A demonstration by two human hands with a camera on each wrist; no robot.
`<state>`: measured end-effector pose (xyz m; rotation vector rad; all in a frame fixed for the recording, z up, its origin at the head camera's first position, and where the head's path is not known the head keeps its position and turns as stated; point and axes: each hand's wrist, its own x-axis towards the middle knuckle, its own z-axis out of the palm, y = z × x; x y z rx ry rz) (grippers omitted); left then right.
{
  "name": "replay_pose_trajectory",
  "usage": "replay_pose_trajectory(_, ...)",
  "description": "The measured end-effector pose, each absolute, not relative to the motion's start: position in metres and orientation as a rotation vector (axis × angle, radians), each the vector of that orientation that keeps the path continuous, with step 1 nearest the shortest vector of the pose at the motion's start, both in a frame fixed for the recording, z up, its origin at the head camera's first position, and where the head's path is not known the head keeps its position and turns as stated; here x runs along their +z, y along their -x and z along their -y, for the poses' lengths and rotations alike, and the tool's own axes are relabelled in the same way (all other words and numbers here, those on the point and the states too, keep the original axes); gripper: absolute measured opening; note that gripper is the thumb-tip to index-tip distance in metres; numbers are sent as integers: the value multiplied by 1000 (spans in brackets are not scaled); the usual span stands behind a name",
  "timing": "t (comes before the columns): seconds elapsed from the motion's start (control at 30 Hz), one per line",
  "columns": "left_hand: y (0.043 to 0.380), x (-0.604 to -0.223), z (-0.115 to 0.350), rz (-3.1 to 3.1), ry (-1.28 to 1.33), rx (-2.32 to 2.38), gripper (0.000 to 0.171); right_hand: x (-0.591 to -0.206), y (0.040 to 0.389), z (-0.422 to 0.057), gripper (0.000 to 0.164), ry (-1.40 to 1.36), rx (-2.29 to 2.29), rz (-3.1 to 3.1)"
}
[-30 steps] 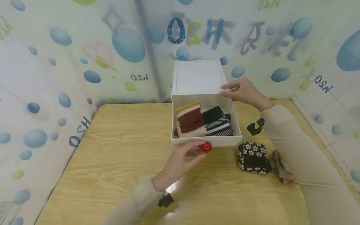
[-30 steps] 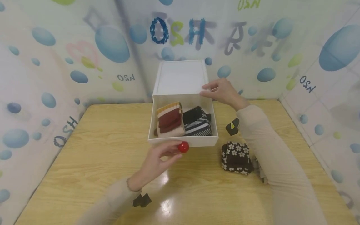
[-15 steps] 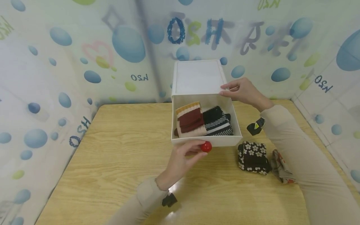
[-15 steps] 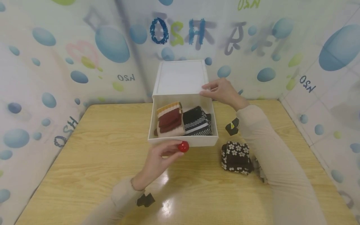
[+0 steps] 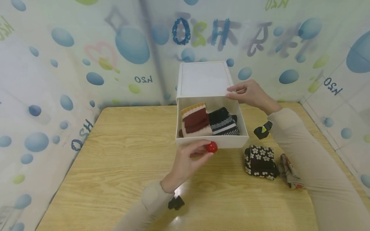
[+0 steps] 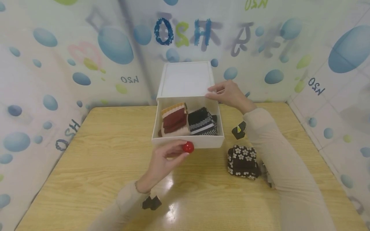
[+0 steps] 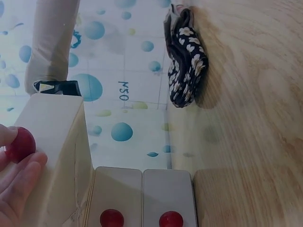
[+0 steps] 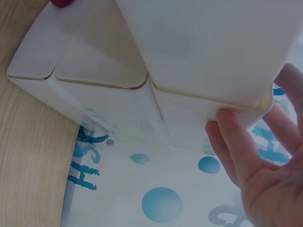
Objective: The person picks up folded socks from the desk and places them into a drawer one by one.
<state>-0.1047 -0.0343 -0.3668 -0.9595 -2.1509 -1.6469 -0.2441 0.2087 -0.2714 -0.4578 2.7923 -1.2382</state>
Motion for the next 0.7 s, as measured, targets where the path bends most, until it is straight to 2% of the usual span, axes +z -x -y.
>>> replay_pose_trajectory(0.4, 120, -357, 32, 2152, 940, -1619, 30, -272, 244, -209, 48, 467, -1223, -2810)
replay_pose_trajectory(0.53, 117, -342, 31, 2177, 914, -1627, 28, -272, 244, -209, 47, 474, -1226, -2809)
replay_pose_trajectory(0.7, 126, -347, 32, 2181, 908, -1663, 28, -273, 245, -209, 47, 475, -1236, -2806)
